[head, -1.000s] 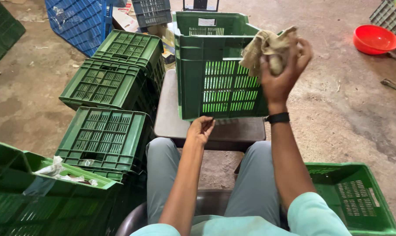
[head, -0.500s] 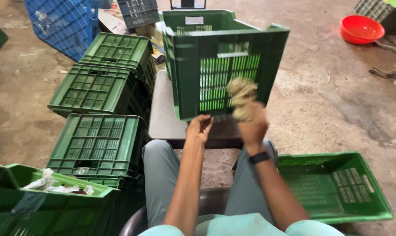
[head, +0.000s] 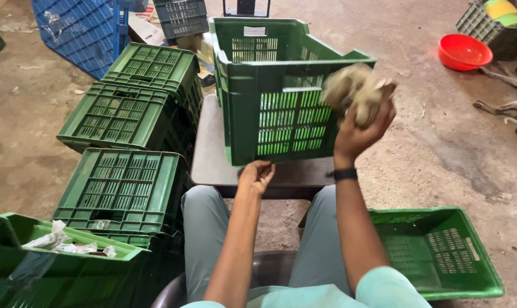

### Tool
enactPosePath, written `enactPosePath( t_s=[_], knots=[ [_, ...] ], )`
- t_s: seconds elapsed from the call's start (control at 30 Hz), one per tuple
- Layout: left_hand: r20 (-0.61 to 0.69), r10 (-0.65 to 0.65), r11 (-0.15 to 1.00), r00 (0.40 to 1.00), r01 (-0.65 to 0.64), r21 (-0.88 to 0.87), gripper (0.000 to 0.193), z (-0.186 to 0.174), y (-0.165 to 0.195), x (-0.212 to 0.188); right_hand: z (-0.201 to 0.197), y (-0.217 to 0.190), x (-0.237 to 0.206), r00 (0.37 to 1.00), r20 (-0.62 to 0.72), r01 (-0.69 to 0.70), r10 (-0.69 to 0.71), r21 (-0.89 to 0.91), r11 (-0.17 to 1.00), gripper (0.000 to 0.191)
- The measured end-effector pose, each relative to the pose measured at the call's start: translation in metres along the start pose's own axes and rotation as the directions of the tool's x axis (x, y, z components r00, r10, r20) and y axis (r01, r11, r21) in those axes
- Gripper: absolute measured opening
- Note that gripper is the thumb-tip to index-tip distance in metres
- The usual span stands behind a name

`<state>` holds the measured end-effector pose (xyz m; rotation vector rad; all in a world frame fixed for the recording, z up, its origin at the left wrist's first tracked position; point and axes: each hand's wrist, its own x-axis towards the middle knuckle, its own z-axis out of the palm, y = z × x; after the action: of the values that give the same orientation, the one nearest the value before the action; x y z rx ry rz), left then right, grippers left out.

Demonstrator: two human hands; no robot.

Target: The person wipes the exterior surfaces of green plastic crates using a cloth. They rotate the crate to clean different sides and then place it aside before picking up another crate to repeat the process.

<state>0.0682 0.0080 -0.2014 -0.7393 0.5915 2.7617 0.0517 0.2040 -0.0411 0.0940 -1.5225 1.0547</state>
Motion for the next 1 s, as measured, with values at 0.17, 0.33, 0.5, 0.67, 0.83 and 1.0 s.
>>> enactPosePath(
  t_s=[0.17,0.33,0.5,0.67,0.83,1.0],
  knots=[
    [-0.01,0.055,0.998,0.998,-0.056,-0.018,0.012,0.002,-0.011,0.0,0.047,-0.02,0.01,0.998,0.056,0.049,-0.041,-0.139,0.989,0.045],
    [0.053,0.185,0.979,0.981,-0.18,-0.09,0.017,0.022,-0.007,0.003,0.051,-0.066,-0.066,0.901,0.381,0.219,-0.207,0.012,0.976,0.044],
    [0.134,0.249,0.964,0.959,-0.232,-0.13,0.015,0.035,0.003,0.009,0.025,-0.079,-0.104,0.777,0.578,0.2,-0.25,0.15,0.968,0.038],
    [0.078,0.185,0.981,0.98,-0.179,-0.079,0.014,0.023,-0.01,0.017,0.002,-0.05,-0.094,0.759,0.578,0.302,-0.299,0.094,0.949,0.028],
    [0.013,0.095,0.993,0.995,-0.096,0.063,0.01,0.03,-0.012,0.01,0.013,-0.018,-0.06,0.829,0.401,0.43,-0.39,-0.011,0.903,0.026],
    [-0.17,0.129,0.992,0.977,-0.129,0.013,0.006,0.058,-0.002,-0.001,0.052,-0.013,-0.004,0.963,0.146,0.213,-0.225,0.093,0.973,0.028]
  ],
)
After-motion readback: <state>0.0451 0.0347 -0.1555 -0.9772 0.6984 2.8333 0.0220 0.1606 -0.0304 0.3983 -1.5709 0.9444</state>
